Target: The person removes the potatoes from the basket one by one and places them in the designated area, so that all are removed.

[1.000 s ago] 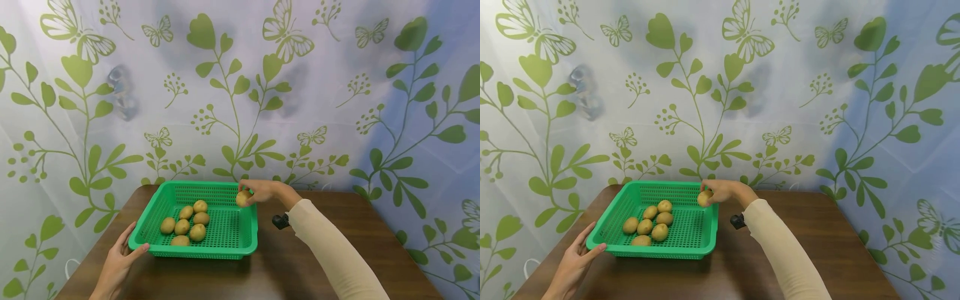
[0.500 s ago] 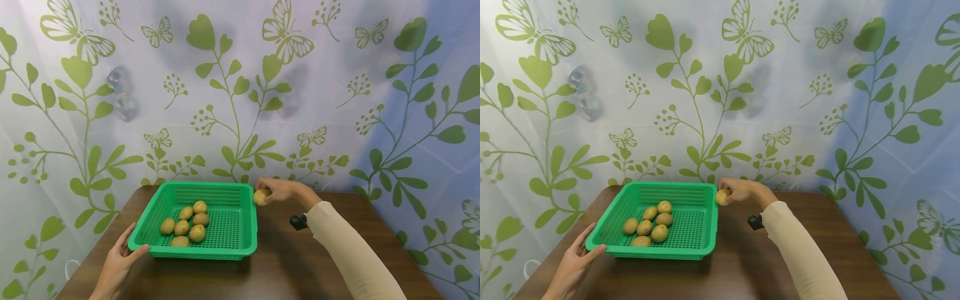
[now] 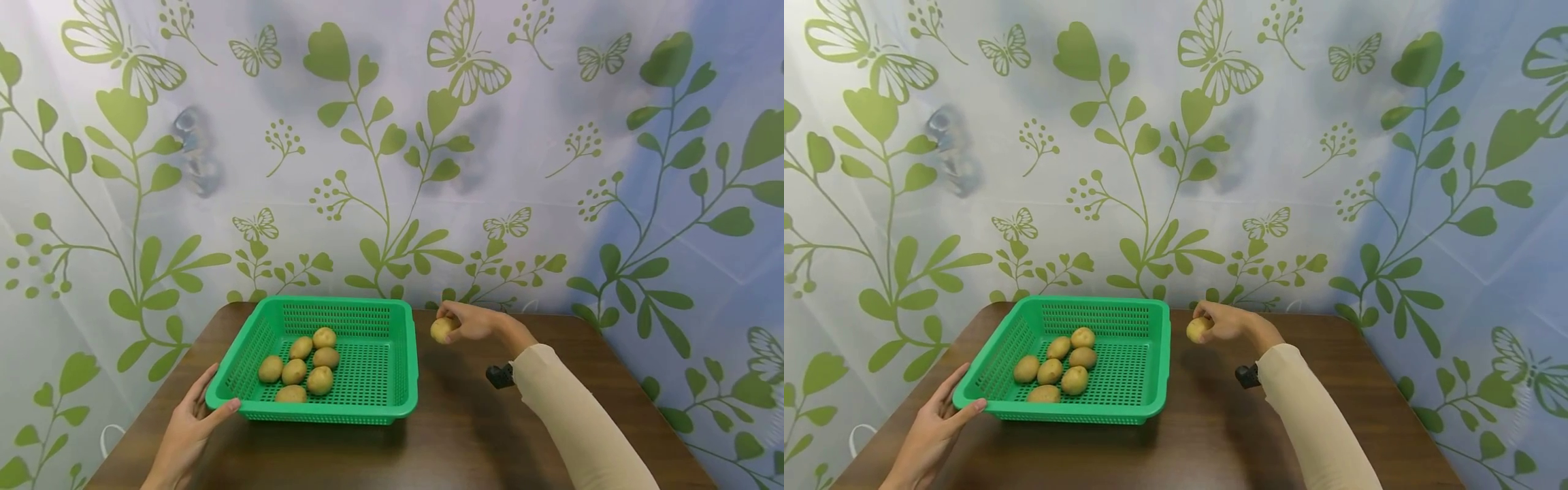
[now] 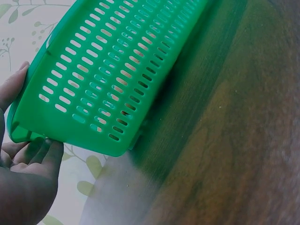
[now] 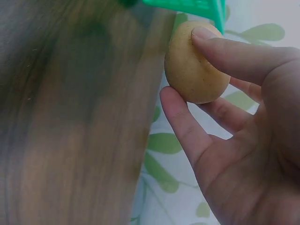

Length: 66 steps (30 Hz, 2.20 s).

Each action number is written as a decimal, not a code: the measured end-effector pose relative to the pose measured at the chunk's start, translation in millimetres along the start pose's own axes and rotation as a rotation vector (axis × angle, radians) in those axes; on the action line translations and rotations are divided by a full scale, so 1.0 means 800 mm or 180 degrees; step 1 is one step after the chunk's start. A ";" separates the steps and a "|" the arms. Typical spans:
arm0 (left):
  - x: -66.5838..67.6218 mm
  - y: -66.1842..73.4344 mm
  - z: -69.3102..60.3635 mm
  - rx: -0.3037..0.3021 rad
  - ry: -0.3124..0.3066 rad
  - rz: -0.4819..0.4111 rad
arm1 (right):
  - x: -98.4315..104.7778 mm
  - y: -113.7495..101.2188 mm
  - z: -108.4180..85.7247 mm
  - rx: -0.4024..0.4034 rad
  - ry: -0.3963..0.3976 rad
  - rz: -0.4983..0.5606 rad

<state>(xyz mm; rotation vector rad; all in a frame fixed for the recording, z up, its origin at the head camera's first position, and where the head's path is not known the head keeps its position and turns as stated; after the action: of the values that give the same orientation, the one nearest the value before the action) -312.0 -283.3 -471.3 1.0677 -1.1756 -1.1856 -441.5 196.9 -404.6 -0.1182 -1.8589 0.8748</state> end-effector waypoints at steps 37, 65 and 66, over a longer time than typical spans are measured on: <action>0.000 -0.005 0.002 0.0184 -0.0020 0.0075 | -0.046 0.099 0.007 -0.0082 0.0625 0.0747; 0.002 -0.005 0.001 0.0160 -0.0030 -0.0001 | -0.034 0.094 0.010 -0.0237 0.0648 0.0473; 0.002 -0.005 0.001 0.0159 -0.0032 0.0000 | -0.032 0.093 0.010 -0.0212 0.0643 0.0436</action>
<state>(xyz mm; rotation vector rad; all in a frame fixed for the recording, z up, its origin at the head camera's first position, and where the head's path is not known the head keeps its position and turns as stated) -313.3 -285.1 -474.7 1.1003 -1.2187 -1.1680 -458.3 235.8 -472.0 -0.3662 -1.7055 0.8613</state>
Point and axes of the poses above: each hand's wrist, its own z-axis towards the middle knuckle, its own x-axis out of the back of the hand, y = z × x, the point moved 10 cm from there along z, towards the middle knuckle, and after that the axes turned 2 degrees about z, right-handed, at the moved point
